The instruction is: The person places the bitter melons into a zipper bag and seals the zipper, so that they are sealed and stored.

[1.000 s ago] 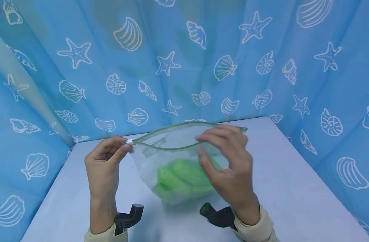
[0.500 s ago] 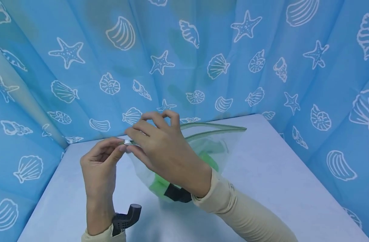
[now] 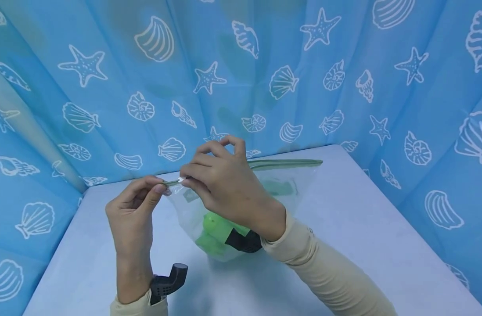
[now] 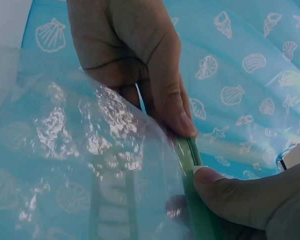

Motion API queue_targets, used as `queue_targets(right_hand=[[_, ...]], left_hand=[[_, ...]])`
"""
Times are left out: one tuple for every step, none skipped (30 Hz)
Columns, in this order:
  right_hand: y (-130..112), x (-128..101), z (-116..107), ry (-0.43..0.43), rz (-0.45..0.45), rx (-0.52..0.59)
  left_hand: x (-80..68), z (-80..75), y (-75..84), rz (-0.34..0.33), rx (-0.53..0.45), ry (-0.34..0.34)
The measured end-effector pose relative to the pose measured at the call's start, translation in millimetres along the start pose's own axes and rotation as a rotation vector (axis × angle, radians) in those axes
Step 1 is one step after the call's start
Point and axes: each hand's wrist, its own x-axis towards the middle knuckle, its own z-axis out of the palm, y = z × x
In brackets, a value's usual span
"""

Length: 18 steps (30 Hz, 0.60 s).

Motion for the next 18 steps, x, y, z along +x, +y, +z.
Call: queue_targets(right_hand=[[2, -1, -2, 0.002, 0.002, 0.001], [3, -2, -4, 0.003, 0.004, 0.004], [5, -4, -6, 0.004, 0.008, 0.009], [7, -5, -7, 0.006, 0.011, 0.015], [8, -7, -9, 0.007, 0.016, 0.021], [9, -8, -10, 0.006, 0.02, 0.025], [11, -9, -12, 0.004, 0.026, 0.03], [12, -11, -13, 0.003, 0.033, 0.035], [13, -12, -15, 0.002, 0.038, 0.038], [15, -14, -16, 0.0, 0.043, 0.039], [16, -15, -18, -0.002, 0.048, 0.04], [17, -17, -19, -0.003, 0.053, 0.04], [19, -18, -21, -0.004, 0.057, 0.041], [20, -19, -22, -0.005, 0.06, 0.041], [21, -21, -23, -0.005, 0.063, 0.041], [22, -22, -25, -0.005, 0.065, 0.04], [23, -23, -26, -0.005, 0.066, 0.04], [24, -25, -27, -0.004, 0.066, 0.039]], left_hand=[[0.3, 0.4, 0.6, -0.004, 0.002, 0.009], [0.4, 0.5, 0.6, -0.008, 0.004, 0.017], [0.4, 0.5, 0.1, -0.01, 0.002, 0.023], [0.4, 0.4, -0.4, -0.013, 0.002, 0.027], [0.2, 0.0, -1.8, -0.016, 0.002, 0.029], [0.0, -0.6, -3.7, -0.016, -0.001, 0.028], [-0.1, -1.2, -5.6, -0.016, 0.002, 0.027], [-0.4, -1.9, -7.8, -0.016, 0.01, 0.029], [-0.7, -2.7, -10.2, -0.015, 0.01, 0.03], [-0.9, -3.5, -12.4, -0.015, 0.011, 0.031], [-1.2, -4.2, -14.4, -0.015, 0.012, 0.034], [-1.4, -4.8, -15.8, -0.015, 0.011, 0.037], [-1.6, -5.1, -16.7, -0.015, 0.01, 0.04], [-1.7, -5.2, -17.4, -0.015, 0.007, 0.041], [-1.7, -5.2, -17.7, -0.017, 0.001, 0.04], [-1.7, -5.0, -17.5, -0.019, 0.0, 0.039], [-1.8, -4.7, -17.2, -0.021, 0.002, 0.038], [-1.9, -4.3, -16.9, -0.023, 0.001, 0.037]])
